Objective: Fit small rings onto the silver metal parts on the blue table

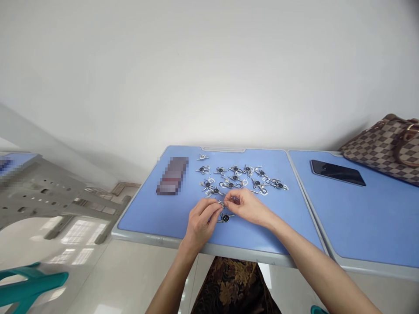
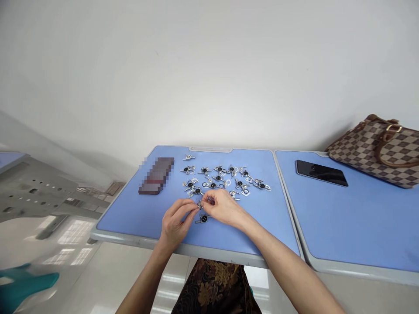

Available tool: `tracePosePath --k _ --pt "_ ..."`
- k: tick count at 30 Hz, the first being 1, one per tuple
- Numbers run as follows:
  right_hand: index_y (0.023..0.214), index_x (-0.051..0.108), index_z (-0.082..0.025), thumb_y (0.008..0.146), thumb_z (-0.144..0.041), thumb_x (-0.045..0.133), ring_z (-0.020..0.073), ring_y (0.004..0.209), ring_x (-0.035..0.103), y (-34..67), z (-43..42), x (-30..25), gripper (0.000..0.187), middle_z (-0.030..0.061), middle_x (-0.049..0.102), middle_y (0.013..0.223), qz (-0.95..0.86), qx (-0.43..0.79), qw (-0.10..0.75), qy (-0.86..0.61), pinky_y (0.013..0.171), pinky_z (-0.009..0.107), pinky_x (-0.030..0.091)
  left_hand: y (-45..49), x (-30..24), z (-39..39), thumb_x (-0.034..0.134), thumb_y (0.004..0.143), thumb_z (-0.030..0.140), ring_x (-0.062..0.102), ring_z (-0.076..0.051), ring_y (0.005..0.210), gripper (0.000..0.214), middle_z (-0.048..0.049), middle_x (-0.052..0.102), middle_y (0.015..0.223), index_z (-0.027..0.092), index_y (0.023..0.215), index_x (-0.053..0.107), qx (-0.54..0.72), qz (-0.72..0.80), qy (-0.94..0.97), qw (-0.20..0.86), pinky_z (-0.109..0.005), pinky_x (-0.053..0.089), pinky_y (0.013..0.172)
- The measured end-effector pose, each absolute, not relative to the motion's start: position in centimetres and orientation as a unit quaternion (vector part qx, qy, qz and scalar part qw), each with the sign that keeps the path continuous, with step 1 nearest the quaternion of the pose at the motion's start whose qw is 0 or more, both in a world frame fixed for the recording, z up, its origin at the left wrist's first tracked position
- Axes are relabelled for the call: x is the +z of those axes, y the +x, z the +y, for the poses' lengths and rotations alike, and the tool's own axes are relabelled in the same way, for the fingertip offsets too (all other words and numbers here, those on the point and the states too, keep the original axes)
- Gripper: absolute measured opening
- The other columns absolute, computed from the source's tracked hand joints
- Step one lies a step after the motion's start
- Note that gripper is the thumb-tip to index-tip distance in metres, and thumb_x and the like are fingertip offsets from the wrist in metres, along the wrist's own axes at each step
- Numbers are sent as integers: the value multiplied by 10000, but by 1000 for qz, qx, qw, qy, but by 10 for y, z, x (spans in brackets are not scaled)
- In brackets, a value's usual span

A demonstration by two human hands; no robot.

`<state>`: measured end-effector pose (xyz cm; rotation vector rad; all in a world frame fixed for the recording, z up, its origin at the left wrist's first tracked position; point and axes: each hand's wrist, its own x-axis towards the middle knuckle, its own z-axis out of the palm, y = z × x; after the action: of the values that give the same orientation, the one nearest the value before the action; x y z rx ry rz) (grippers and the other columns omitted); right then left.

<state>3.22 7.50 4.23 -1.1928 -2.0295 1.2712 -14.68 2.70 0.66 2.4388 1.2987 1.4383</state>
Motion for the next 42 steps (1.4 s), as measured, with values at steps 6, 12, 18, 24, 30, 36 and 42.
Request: tracePosePath --k 6,12,18,24,30,36,42 --pt "794 654 -175 857 -274 533 106 557 430 33 77 38 169 -27 547 623 -729 475 248 -426 559 236 345 -147 7 25 561 872 88 605 -127 785 135 -34 646 874 207 908 612 464 403 789 -10 -255 514 706" --pt "770 640 -175 854 -290 538 108 560 407 33 80 40 175 -35 507 606 -712 485 271 -429 565 237 329 -149 7 25 562 870 73 615 -135 823 152 -43 648 906 206 925 611 464 404 788 -7 -268 523 734" --pt "775 643 -176 849 -328 542 108 554 404 36 84 38 197 -31 516 617 -698 479 289 -447 567 240 331 -152 7 25 561 881 82 625 -126 809 141 -28 661 885 208 919 614 477 423 770 3 -259 520 743" --pt "802 646 -182 850 -329 525 100 491 376 38 88 39 196 -43 514 573 -701 430 273 -500 508 236 292 -155 1 30 530 927 177 643 -147 820 142 -30 689 891 217 952 664 427 491 759 18 -282 503 736" --pt "783 661 -183 845 -287 525 103 506 397 35 88 39 182 -37 537 581 -732 382 264 -499 520 238 293 -155 -5 33 481 950 183 644 -159 794 224 -35 700 896 222 992 697 316 532 785 -31 -302 433 682" --pt "776 664 -186 846 -276 522 112 509 404 34 86 42 182 -29 534 568 -736 379 248 -504 510 243 280 -155 -9 34 496 931 161 630 -183 808 216 -45 685 875 217 979 699 286 549 784 -54 -319 428 689" --pt "786 666 -188 851 -283 524 115 521 423 35 86 41 182 -19 564 590 -737 380 250 -501 515 244 288 -155 -7 34 509 918 151 602 -182 852 229 -72 631 977 211 1061 677 338 552 760 -62 -329 458 758"
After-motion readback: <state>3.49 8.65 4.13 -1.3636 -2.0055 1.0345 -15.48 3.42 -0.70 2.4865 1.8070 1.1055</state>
